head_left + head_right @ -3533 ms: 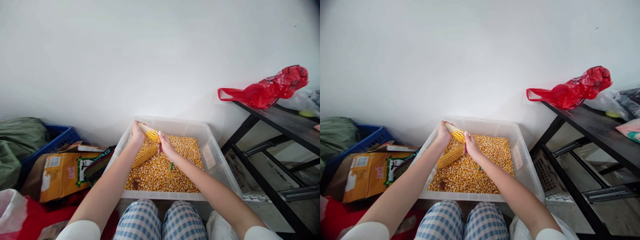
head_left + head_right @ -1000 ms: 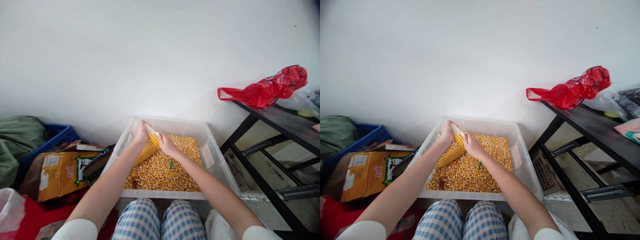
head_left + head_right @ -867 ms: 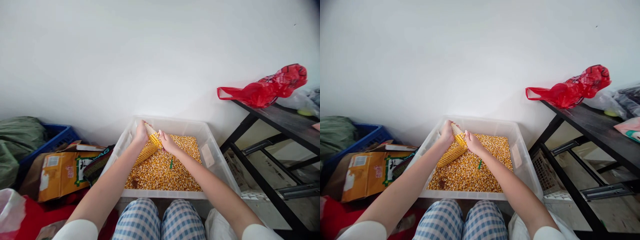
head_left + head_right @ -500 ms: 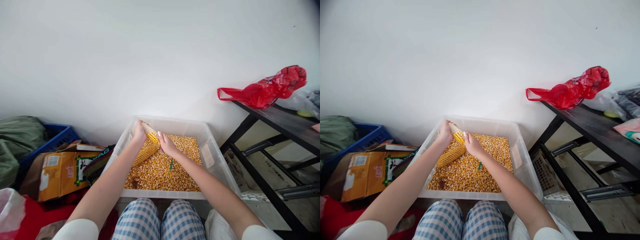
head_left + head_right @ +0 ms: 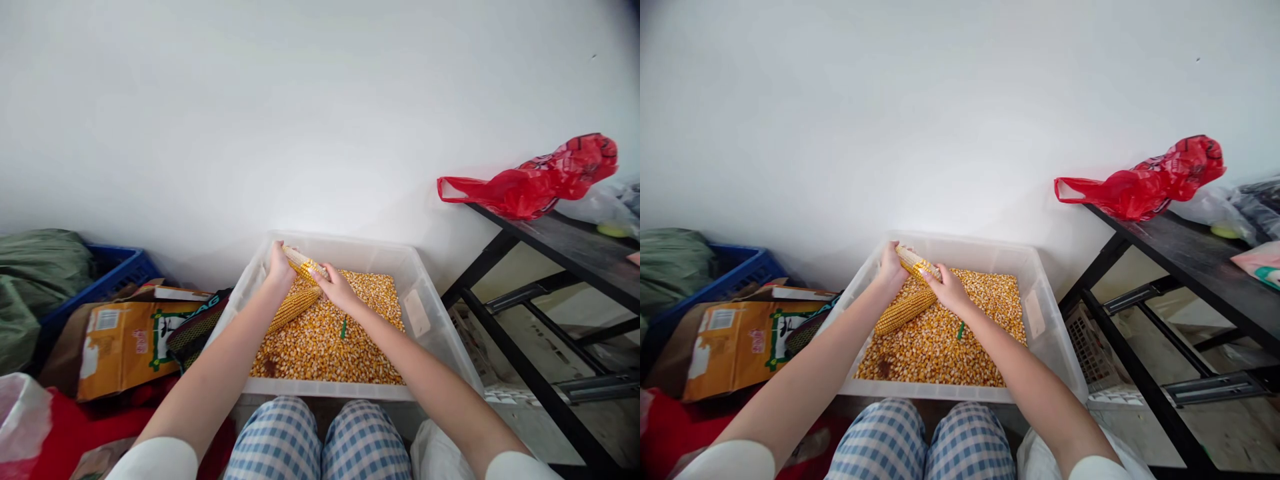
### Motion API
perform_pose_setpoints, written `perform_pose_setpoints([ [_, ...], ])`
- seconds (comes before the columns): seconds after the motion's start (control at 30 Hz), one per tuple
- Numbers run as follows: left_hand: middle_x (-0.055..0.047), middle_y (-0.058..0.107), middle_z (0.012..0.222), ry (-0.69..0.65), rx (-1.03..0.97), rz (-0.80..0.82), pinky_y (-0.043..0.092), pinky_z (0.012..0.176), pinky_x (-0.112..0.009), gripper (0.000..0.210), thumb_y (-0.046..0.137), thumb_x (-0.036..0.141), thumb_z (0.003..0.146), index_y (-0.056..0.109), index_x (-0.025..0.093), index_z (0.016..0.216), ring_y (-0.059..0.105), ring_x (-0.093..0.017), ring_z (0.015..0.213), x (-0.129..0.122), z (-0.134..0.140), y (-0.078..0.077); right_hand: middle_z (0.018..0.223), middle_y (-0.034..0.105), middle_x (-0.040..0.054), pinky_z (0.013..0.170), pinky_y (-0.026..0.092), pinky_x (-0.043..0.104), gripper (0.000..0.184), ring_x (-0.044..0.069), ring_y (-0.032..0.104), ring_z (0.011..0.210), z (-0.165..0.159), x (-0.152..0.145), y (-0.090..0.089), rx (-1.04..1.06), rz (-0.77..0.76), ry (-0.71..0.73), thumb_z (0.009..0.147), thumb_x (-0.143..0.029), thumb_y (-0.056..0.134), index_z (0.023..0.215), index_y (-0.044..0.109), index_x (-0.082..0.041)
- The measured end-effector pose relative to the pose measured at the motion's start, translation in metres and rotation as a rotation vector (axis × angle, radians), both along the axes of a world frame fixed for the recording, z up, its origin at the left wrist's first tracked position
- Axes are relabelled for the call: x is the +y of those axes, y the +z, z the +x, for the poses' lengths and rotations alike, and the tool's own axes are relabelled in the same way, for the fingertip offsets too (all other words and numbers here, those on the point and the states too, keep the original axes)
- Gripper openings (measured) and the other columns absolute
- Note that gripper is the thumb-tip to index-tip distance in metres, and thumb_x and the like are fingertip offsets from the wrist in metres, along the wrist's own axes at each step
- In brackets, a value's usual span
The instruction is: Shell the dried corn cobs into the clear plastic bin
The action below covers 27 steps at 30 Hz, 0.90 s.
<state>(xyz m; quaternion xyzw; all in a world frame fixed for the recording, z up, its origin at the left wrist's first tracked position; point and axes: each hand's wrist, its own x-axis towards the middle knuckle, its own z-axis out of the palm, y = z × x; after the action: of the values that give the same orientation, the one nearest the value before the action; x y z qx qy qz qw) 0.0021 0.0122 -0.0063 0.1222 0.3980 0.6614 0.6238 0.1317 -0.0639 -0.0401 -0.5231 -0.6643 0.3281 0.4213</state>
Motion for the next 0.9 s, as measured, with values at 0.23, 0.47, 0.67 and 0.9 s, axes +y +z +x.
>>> perform_pose_setpoints([
  [0.23, 0.001, 0.051, 0.054, -0.127, -0.082, 0.12, 0.044, 0.052, -0.024, 0.014, 0.051, 0.029, 0.072, 0.044, 0.018, 0.069, 0.052, -0.012, 0.048, -0.001, 0.003, 0.002, 0.074, 0.053, -0.0006, 0.046, 0.043, 0.022, 0.05, 0.007, 0.043, 0.046, 0.001, 0.005, 0.006, 0.199, -0.158, 0.115, 0.081, -0.061, 0.031, 0.107, 0.049, -0.022],
  [0.47, 0.003, 0.045, 0.045, 0.003, -0.028, 0.073, 0.041, 0.045, -0.025, 0.014, 0.045, 0.029, 0.072, 0.041, 0.019, 0.063, 0.048, -0.012, 0.04, 0.0, -0.001, 0.003, 0.067, 0.052, -0.0012, 0.041, 0.041, 0.021, 0.053, 0.008, 0.046, 0.043, -0.007, -0.004, 0.01, 0.186, -0.139, 0.137, 0.08, -0.062, 0.033, 0.115, 0.045, -0.024],
  [0.67, 0.001, 0.046, 0.043, 0.021, 0.064, 0.021, 0.041, 0.043, -0.025, 0.012, 0.043, 0.028, 0.068, 0.043, 0.019, 0.06, 0.047, -0.013, 0.038, -0.002, -0.001, 0.003, 0.048, 0.043, -0.0037, 0.041, 0.04, 0.024, 0.056, 0.011, 0.044, 0.037, -0.009, -0.01, 0.002, 0.086, -0.034, 0.074, 0.084, -0.061, 0.023, 0.111, 0.053, -0.023],
  [0.9, 0.002, 0.047, 0.044, -0.029, 0.05, 0.079, 0.041, 0.041, -0.026, 0.01, 0.045, 0.028, 0.066, 0.044, 0.018, 0.063, 0.048, -0.014, 0.038, -0.005, -0.001, 0.006, 0.047, 0.047, -0.0019, 0.037, 0.04, 0.027, 0.07, 0.013, 0.045, 0.034, -0.008, -0.001, 0.001, 0.258, -0.202, 0.026, 0.079, -0.068, 0.016, 0.107, 0.055, -0.017],
])
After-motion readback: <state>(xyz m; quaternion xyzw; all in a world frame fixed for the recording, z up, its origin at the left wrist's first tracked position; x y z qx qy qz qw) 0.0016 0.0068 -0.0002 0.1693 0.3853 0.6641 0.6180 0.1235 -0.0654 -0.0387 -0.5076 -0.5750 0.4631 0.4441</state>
